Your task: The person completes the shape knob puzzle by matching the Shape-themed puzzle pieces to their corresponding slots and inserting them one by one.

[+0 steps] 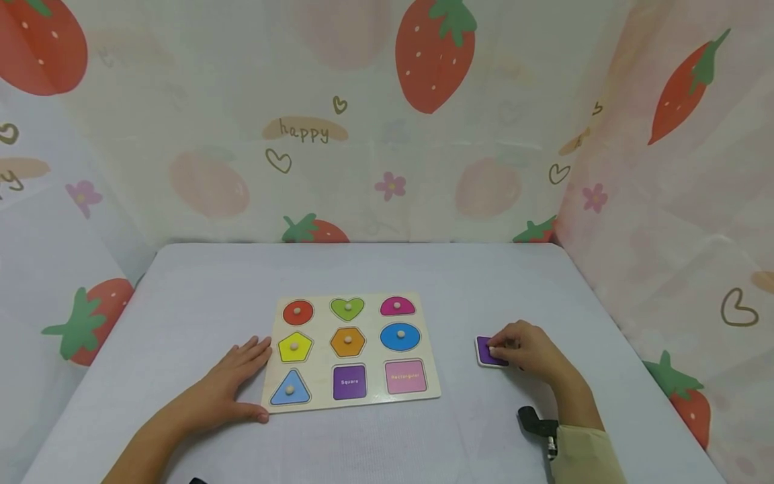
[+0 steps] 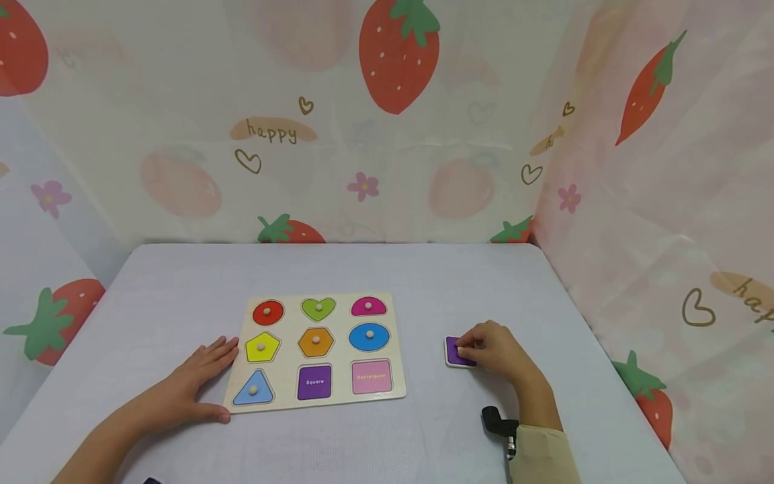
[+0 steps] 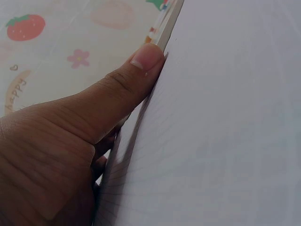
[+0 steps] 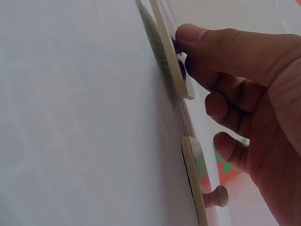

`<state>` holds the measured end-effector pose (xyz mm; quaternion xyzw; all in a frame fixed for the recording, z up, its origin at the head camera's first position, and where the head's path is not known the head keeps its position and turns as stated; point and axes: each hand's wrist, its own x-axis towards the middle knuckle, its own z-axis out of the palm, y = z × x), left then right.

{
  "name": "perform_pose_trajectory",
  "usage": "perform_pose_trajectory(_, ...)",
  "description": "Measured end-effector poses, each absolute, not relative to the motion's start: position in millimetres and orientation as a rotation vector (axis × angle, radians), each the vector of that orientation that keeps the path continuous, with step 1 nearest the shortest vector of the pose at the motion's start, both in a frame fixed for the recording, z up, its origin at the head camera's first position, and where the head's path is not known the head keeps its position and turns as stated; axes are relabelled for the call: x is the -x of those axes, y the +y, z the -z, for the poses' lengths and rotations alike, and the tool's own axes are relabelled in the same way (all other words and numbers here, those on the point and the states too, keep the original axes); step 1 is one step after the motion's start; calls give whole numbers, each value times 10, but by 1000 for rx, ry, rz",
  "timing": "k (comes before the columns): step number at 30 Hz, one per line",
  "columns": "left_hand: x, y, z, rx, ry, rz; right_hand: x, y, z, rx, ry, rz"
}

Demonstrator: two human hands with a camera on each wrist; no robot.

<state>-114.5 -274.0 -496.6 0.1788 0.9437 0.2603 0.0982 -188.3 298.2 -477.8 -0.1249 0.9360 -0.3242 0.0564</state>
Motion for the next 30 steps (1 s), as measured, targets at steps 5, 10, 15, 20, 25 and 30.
perform_pose_trajectory(5, 1136, -2751, 4970, -528, 2798, -780, 1877, 2938, 4730, 364, 2879, 980)
perform_pose_trajectory(10, 1134, -2766, 4994, -544, 2810, -783, 1876, 2884, 4699, 359, 2903, 1002)
perform_pose_trajectory(15, 1143, -2769, 5014, -559, 2807, -792, 1880, 2806, 4697, 377, 2916, 993)
perform_pose_trajectory(20, 1146, -2758, 5026, -571, 2815, -788, 1884, 2736, 4643, 416, 2929, 1006)
perform_pose_trajectory(25, 1144, -2754, 5009, -568, 2815, -777, 1890, 2675, 4548, 489, 2919, 1067)
perform_pose_trajectory(30, 1136, -2758, 4989, -552, 2807, -773, 1922, 2586, 4438, 599, 2930, 1070)
